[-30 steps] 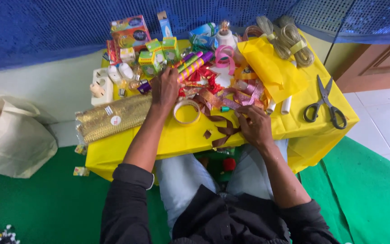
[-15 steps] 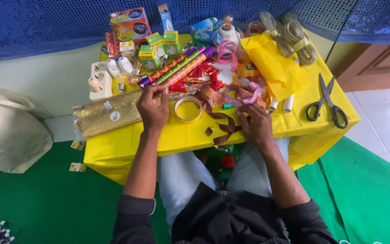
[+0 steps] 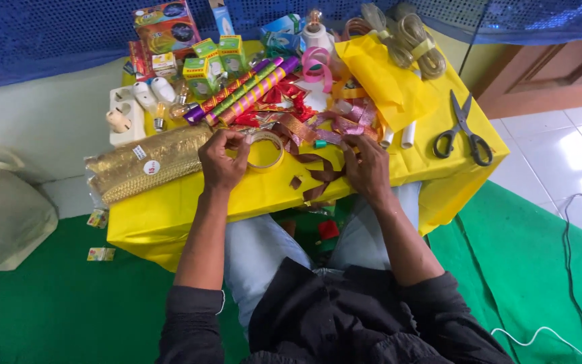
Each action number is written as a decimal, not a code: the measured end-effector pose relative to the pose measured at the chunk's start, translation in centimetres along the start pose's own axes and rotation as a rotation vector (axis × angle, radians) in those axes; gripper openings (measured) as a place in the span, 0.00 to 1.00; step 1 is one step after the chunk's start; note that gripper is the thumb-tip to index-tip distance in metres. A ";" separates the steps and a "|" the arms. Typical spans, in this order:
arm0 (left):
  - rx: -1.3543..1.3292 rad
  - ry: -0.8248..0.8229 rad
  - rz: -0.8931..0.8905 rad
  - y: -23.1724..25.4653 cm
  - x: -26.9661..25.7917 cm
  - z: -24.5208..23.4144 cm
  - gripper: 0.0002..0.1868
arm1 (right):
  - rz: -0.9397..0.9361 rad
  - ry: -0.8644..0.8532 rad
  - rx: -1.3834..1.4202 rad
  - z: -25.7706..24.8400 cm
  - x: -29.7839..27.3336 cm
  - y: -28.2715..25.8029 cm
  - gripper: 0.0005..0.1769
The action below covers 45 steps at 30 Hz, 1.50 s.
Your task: A person is seen decorating tubes with colorful ribbons and yellow paper to create handicraft items.
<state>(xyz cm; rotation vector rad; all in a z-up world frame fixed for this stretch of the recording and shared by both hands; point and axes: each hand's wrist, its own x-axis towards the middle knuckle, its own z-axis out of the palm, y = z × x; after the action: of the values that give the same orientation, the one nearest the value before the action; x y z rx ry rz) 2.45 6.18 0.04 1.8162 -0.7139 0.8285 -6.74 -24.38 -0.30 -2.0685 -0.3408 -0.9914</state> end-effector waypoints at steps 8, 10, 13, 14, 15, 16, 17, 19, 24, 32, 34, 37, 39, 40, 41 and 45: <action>0.030 -0.124 0.129 -0.1 -0.4 0.7 0.20 | -0.246 -0.177 0.007 0.4 -0.6 1.4 0.18; 0.051 -0.152 0.181 -0.4 -0.6 1.1 0.22 | -0.315 -0.238 0.000 0.4 -0.4 1.1 0.20; 0.059 -0.174 0.197 -0.9 -0.6 1.3 0.23 | -0.284 -0.297 0.002 0.7 -0.5 1.7 0.10; 0.053 -0.163 0.188 -1.0 -0.7 1.3 0.23 | -0.266 -0.287 0.018 0.9 -0.8 2.4 0.09; 0.047 -0.152 0.178 -1.1 -0.7 1.4 0.24 | -0.248 -0.277 0.034 1.1 -1.0 3.1 0.09; 0.046 -0.153 0.176 -0.8 -0.7 1.3 0.24 | -0.246 -0.278 0.033 1.1 -1.1 3.2 0.09; 0.069 -0.150 0.183 -0.6 -0.7 1.2 0.23 | -0.229 -0.235 0.024 1.1 -1.2 3.4 0.08; 0.090 -0.144 0.195 -0.2 -0.4 1.3 0.22 | -0.218 -0.189 0.012 0.9 -1.0 3.5 0.07; 0.027 -0.107 0.171 1.2 0.0 1.0 0.26 | -0.042 -0.155 0.095 -0.4 -0.3 2.7 0.02; 0.002 -0.083 0.147 0.9 0.1 0.9 0.23 | 0.105 -0.086 0.063 -0.6 5.2 -0.6 0.03; -0.028 -0.075 0.119 1.8 0.5 0.6 0.21 | 0.058 -0.055 0.141 -0.8 7.2 -0.9 0.02; 0.042 -0.065 0.046 3.2 0.6 0.1 0.14 | 0.091 -0.193 0.342 -1.8 9.6 -2.0 0.02; 0.021 -0.025 0.024 3.7 0.9 0.0 0.17 | 0.112 -0.159 0.428 -1.8 10.9 -2.0 0.01; 0.021 -0.023 0.022 3.7 0.9 -0.1 0.17 | 0.112 -0.161 0.428 -1.8 11.1 -1.6 0.01; 0.006 -0.013 -0.007 3.8 0.9 -0.2 0.17 | 0.055 -0.134 0.481 -1.8 11.4 -1.2 0.02; -0.015 0.007 -0.047 3.8 0.8 -0.1 0.17 | -0.030 0.001 0.479 -2.0 12.0 -1.3 0.07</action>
<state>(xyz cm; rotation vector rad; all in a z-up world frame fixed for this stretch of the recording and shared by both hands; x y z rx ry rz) 0.00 4.84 2.73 1.8097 -0.6689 0.7961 -0.62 -26.20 10.09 -1.6320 -0.5516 -0.8312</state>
